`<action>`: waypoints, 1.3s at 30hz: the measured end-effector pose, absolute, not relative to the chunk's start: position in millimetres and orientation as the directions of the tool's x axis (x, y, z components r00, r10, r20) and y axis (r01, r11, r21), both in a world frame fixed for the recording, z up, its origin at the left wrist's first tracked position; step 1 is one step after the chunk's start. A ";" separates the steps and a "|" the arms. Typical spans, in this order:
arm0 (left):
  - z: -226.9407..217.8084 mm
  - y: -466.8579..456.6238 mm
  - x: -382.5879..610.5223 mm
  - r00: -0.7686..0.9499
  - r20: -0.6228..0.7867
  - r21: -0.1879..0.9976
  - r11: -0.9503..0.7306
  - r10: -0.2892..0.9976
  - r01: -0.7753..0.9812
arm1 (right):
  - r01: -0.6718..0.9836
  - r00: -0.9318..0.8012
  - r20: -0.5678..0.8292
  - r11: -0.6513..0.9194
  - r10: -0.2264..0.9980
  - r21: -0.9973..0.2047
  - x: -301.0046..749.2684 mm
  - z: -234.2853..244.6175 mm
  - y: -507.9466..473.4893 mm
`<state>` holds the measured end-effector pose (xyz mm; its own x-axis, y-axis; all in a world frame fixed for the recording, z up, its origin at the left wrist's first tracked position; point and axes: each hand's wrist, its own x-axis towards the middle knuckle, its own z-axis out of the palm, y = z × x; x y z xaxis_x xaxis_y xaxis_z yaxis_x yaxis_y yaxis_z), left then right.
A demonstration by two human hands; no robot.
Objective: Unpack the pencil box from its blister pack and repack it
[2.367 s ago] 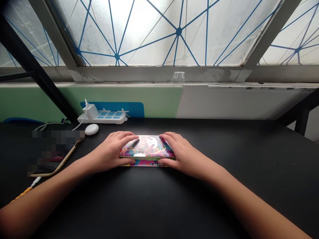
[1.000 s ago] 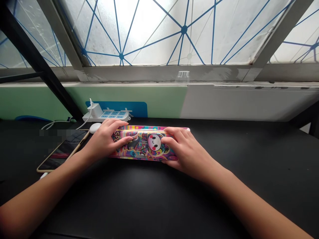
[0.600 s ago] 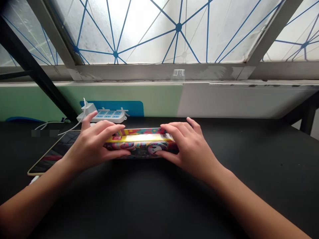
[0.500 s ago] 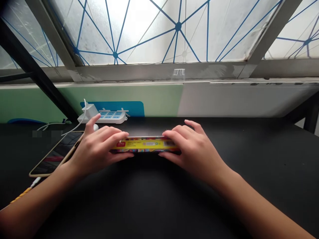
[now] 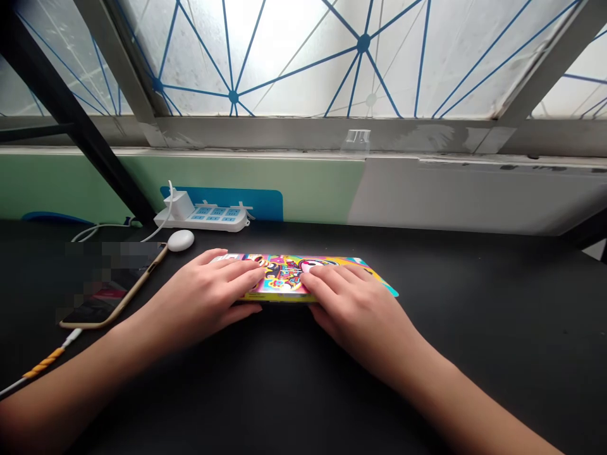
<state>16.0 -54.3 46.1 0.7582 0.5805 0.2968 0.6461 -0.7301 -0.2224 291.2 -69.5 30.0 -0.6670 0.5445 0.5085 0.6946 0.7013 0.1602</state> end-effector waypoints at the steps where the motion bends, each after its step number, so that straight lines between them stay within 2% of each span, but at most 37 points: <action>1: 45.2 -54.6 16.7 0.762 0.289 -0.213 -0.737 0.579 0.641 | 0.690 -0.675 0.490 0.707 0.552 0.153 290.0 28.8 -69.5; 7: 42.4 -51.9 18.0 0.778 0.241 -0.165 -0.766 0.580 0.622 | 0.680 -0.688 0.436 0.725 0.580 0.108 288.2 24.9 -68.3; 13: 42.3 -33.0 4.5 0.699 0.245 -0.001 -0.721 0.672 0.693 | 0.661 -0.694 0.449 0.745 0.563 0.088 290.8 23.3 -64.8; 15: 41.5 -22.9 -4.7 0.640 0.246 0.016 -0.663 0.728 0.748 | 0.665 -0.695 0.430 0.743 0.576 0.079 292.3 22.3 -64.0; 18: 42.3 -9.6 -21.9 0.493 0.251 -0.022 -0.505 0.833 0.863 | 0.682 -0.691 0.379 0.729 0.615 0.061 294.9 20.9 -64.5; 21: 45.8 -1.5 -36.9 0.331 0.158 0.004 -0.336 0.930 0.942 | 0.694 -0.690 0.339 0.718 0.640 0.055 296.9 20.5 -66.5; 23: 46.8 2.0 -41.3 0.297 0.093 0.062 -0.303 0.950 0.951 | 0.699 -0.687 0.321 0.713 0.652 0.048 297.8 20.5 -67.1; 25: 44.4 4.4 -39.5 0.314 0.089 0.143 -0.324 0.945 0.935 | 0.714 -0.672 0.316 0.699 0.669 0.038 299.0 20.2 -66.6; 29: 31.1 2.9 -20.8 0.302 0.134 0.378 -0.331 0.944 0.865 | 0.745 -0.637 0.326 0.667 0.698 0.026 302.3 18.7 -62.7; 33: 18.8 -7.8 2.1 0.283 0.099 0.595 -0.285 0.954 0.752 | 0.765 -0.620 0.309 0.643 0.721 0.035 301.9 17.8 -61.6; 36: 15.5 -15.1 12.0 0.279 0.058 0.687 -0.240 0.959 0.685 | 0.750 -0.641 0.302 0.660 0.706 0.048 297.0 16.4 -64.3; 39: 15.6 -18.1 15.7 0.277 0.000 0.706 -0.197 0.961 0.680 | 0.732 -0.663 0.297 0.678 0.687 0.067 289.1 13.0 -68.2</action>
